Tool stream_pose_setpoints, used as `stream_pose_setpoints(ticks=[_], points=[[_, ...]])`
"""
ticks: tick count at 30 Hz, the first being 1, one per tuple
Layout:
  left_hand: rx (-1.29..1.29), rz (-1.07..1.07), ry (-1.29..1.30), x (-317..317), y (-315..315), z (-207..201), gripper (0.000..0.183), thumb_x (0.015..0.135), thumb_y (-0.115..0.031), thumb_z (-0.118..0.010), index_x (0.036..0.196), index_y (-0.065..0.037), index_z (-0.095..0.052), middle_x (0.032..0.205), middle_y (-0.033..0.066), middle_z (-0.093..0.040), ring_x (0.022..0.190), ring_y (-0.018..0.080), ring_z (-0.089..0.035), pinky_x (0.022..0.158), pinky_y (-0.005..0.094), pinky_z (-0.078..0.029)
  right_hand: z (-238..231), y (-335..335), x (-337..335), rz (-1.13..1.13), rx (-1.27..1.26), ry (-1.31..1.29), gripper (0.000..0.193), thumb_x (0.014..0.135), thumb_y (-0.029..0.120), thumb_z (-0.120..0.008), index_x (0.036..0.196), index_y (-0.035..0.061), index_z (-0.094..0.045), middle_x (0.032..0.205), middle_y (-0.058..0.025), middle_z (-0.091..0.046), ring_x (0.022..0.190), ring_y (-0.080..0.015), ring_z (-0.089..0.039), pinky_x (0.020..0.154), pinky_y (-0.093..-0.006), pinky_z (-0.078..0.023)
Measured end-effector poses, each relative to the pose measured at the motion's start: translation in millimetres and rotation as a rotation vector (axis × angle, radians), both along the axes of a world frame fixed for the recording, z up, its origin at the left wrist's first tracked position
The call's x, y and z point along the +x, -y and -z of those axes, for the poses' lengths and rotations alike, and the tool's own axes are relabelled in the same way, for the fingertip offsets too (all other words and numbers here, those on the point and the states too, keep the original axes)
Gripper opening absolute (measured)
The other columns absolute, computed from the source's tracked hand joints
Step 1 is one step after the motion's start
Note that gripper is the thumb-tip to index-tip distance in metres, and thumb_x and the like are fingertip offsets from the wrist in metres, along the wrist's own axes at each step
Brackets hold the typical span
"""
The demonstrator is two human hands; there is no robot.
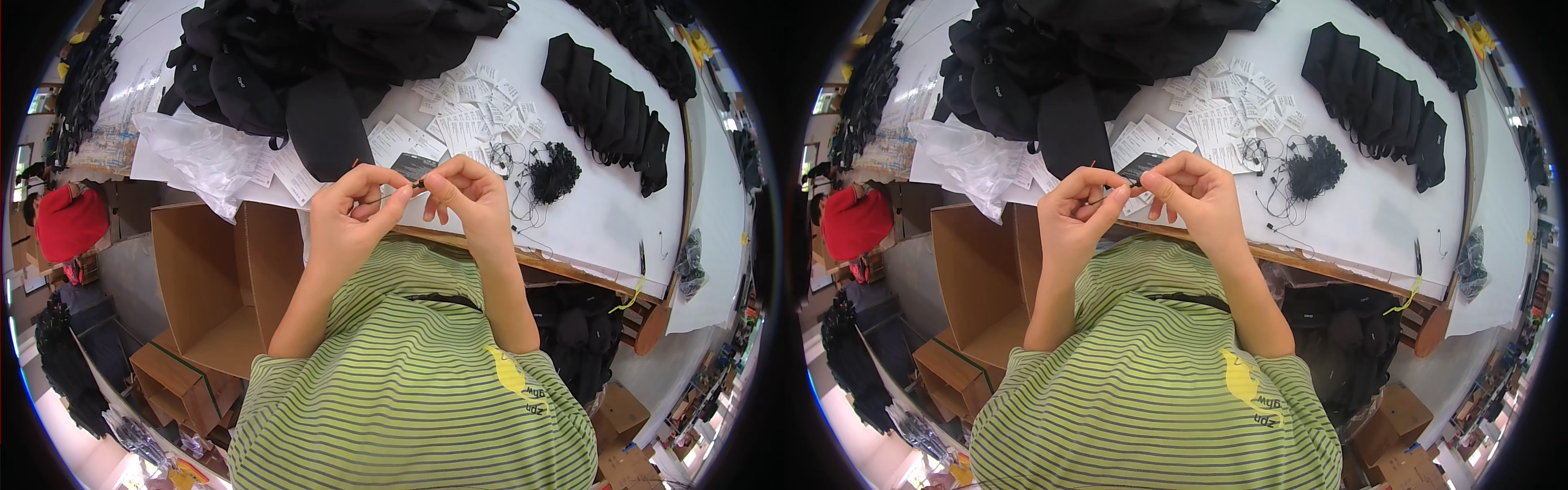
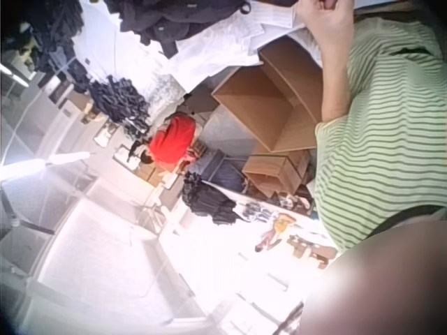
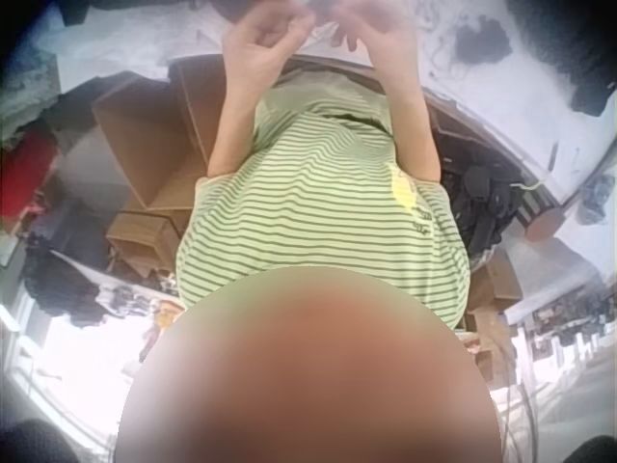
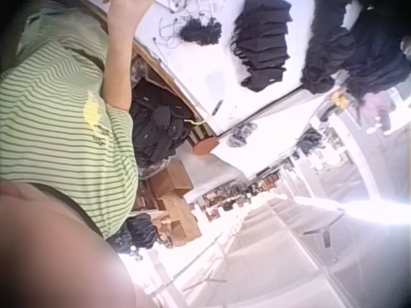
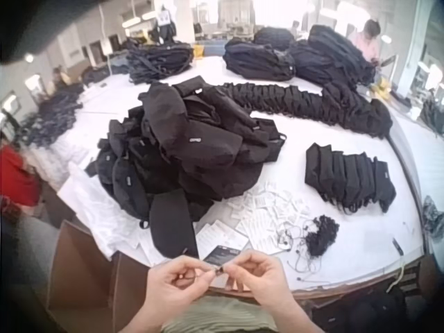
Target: Tagging and organizing small black pouches at a manufacturing workbench.
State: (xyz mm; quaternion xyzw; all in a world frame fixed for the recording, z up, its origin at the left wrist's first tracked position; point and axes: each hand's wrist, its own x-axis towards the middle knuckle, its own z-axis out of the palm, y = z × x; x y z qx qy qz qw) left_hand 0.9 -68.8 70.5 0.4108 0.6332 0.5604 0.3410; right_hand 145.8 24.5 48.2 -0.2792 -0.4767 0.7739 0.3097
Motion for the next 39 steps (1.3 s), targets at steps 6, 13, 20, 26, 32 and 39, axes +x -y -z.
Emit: stream_pose_setpoints(ticks=[6, 13, 20, 26, 32, 39], points=[[-0.031, 0.007, -0.032, -0.9, -0.2, 0.6, 0.006, 0.081, -0.001, -0.069, 0.085, -0.001, -0.065, 0.058, -0.0107, -0.03, 0.053, -0.0003, -0.023, 0.049, 0.0199, -0.016, -8.1, 6.0, -2.4, 0.086, 0.248, 0.162, 0.015, 0.084, 0.014, -0.072, 0.085, 0.0007, -0.065, 0.075, -0.0054, -0.069, 0.06, -0.0078, -0.06, 0.052, -0.0193, -0.043], [-0.052, 0.105, -0.125, -4.9, -8.7, -3.5, 0.006, 0.082, -0.005, -0.068, 0.084, -0.002, -0.064, 0.058, -0.0081, -0.036, 0.054, 0.0012, -0.028, 0.05, 0.0204, -0.02, -10.1, 2.0, -0.7, 0.111, 0.549, 0.313, 0.014, 0.083, 0.013, -0.072, 0.083, 0.0005, -0.065, 0.072, -0.0041, -0.068, 0.06, -0.0071, -0.058, 0.054, -0.0199, -0.044], [-0.143, 0.467, -1.094, -102.4, -64.4, 19.7, 0.044, 0.082, 0.007, -0.054, 0.121, -0.015, -0.057, 0.129, 0.0013, -0.054, 0.117, 0.0247, -0.045, 0.103, 0.0358, -0.03, -9.5, -18.9, 19.6, 0.158, 0.149, 0.028, 0.012, 0.088, 0.013, -0.067, 0.086, 0.0014, -0.062, 0.076, -0.0091, -0.069, 0.061, -0.0078, -0.055, 0.058, -0.0204, -0.043], [0.028, 0.428, -1.318, -120.5, -82.3, 14.9, 0.042, 0.071, -0.012, -0.074, 0.112, -0.012, -0.064, 0.113, 0.0026, -0.061, 0.111, 0.0244, -0.051, 0.101, 0.0385, -0.034, -3.6, -22.5, 35.4, 0.23, 0.107, 0.007, 0.015, 0.089, 0.016, -0.065, 0.086, 0.0025, -0.062, 0.077, -0.0113, -0.069, 0.058, -0.0076, -0.052, 0.056, -0.0202, -0.038], [0.294, 0.227, -1.293, -111.6, -68.2, 54.3, 0.031, 0.071, -0.012, -0.074, 0.1, -0.008, -0.062, 0.106, 0.0044, -0.061, 0.101, 0.0237, -0.056, 0.091, 0.0364, -0.04, 5.0, -23.1, 41.5, 0.289, 0.01, -0.001, 0.014, 0.089, 0.016, -0.064, 0.085, 0.003, -0.061, 0.076, -0.0113, -0.068, 0.057, -0.0071, -0.049, 0.057, -0.0213, -0.038], [0.304, 0.171, -1.249, -113.1, -59.3, 47.2, 0.026, 0.065, -0.003, -0.073, 0.082, -0.006, -0.053, 0.101, 0.0041, -0.06, 0.097, 0.0241, -0.056, 0.085, 0.0352, -0.041, 11.1, -23.6, 54.0, 0.307, 0.033, 0.019, 0.012, 0.09, 0.015, -0.063, 0.084, 0.0039, -0.061, 0.075, -0.0097, -0.067, 0.057, -0.0071, -0.05, 0.057, -0.0208, -0.038]])
